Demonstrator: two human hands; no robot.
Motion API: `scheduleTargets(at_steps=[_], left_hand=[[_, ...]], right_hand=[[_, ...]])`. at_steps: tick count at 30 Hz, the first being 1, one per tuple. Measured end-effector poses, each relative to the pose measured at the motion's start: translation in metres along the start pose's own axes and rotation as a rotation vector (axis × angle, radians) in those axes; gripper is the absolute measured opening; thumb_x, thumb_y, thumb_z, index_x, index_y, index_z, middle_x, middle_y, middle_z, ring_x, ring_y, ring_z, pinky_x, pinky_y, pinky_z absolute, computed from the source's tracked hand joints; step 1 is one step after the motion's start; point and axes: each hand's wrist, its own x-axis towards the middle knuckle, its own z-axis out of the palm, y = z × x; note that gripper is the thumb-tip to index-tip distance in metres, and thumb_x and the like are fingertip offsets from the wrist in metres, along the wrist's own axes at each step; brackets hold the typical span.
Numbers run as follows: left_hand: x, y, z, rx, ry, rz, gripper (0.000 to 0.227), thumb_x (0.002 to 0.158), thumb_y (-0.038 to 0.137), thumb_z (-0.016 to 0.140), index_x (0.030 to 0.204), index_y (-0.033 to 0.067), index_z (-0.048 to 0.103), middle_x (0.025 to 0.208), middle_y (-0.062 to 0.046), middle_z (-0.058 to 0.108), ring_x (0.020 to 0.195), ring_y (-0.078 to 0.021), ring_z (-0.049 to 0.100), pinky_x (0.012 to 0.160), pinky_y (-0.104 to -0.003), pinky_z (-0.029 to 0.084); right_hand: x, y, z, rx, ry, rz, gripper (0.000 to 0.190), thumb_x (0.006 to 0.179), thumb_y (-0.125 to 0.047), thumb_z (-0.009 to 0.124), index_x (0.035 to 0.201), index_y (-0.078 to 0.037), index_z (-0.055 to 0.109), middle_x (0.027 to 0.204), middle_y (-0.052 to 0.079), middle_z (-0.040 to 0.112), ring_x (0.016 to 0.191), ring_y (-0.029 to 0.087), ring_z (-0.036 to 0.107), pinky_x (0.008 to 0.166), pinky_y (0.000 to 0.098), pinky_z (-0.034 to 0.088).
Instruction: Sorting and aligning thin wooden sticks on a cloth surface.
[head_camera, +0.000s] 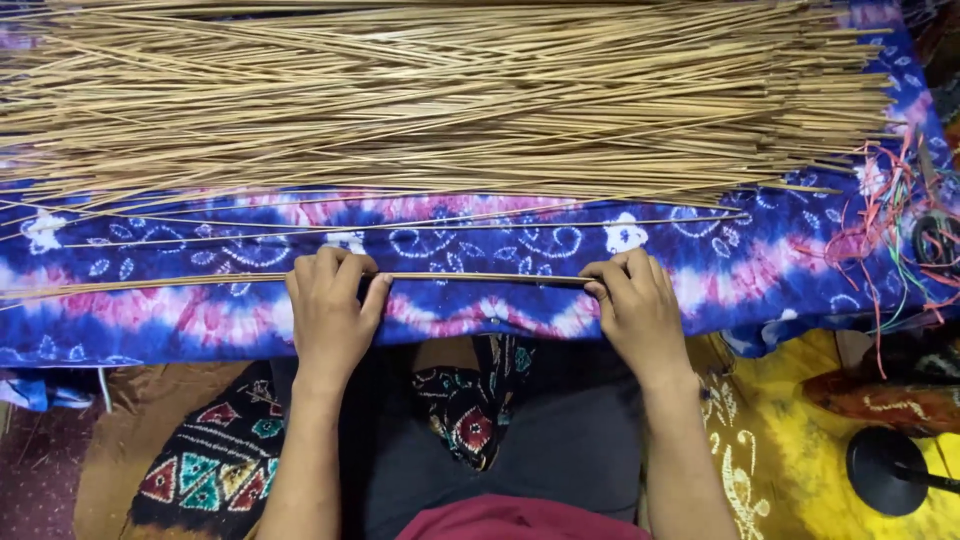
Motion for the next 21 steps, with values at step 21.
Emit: scheduleTargets(at_steps=[21], left_hand=[[0.009, -0.009, -0.005, 0.020, -0.011, 0.151, 0.024, 0.101, 0.041, 0.069, 0.099, 0.0179, 0.066, 0.078, 0.001, 0.053, 0.084, -0.0232, 0.053, 0.093, -0.042, 0.037]], right_hand=[[0.034, 0.026, 0.023, 1.293, 0.337, 0.395, 0.039, 0.113, -0.035, 0.042, 0.121, -0.002, 0.063, 0.104, 0.015, 0.072, 0.102, 0.023, 0.075, 0.098, 0.0322, 0.059]])
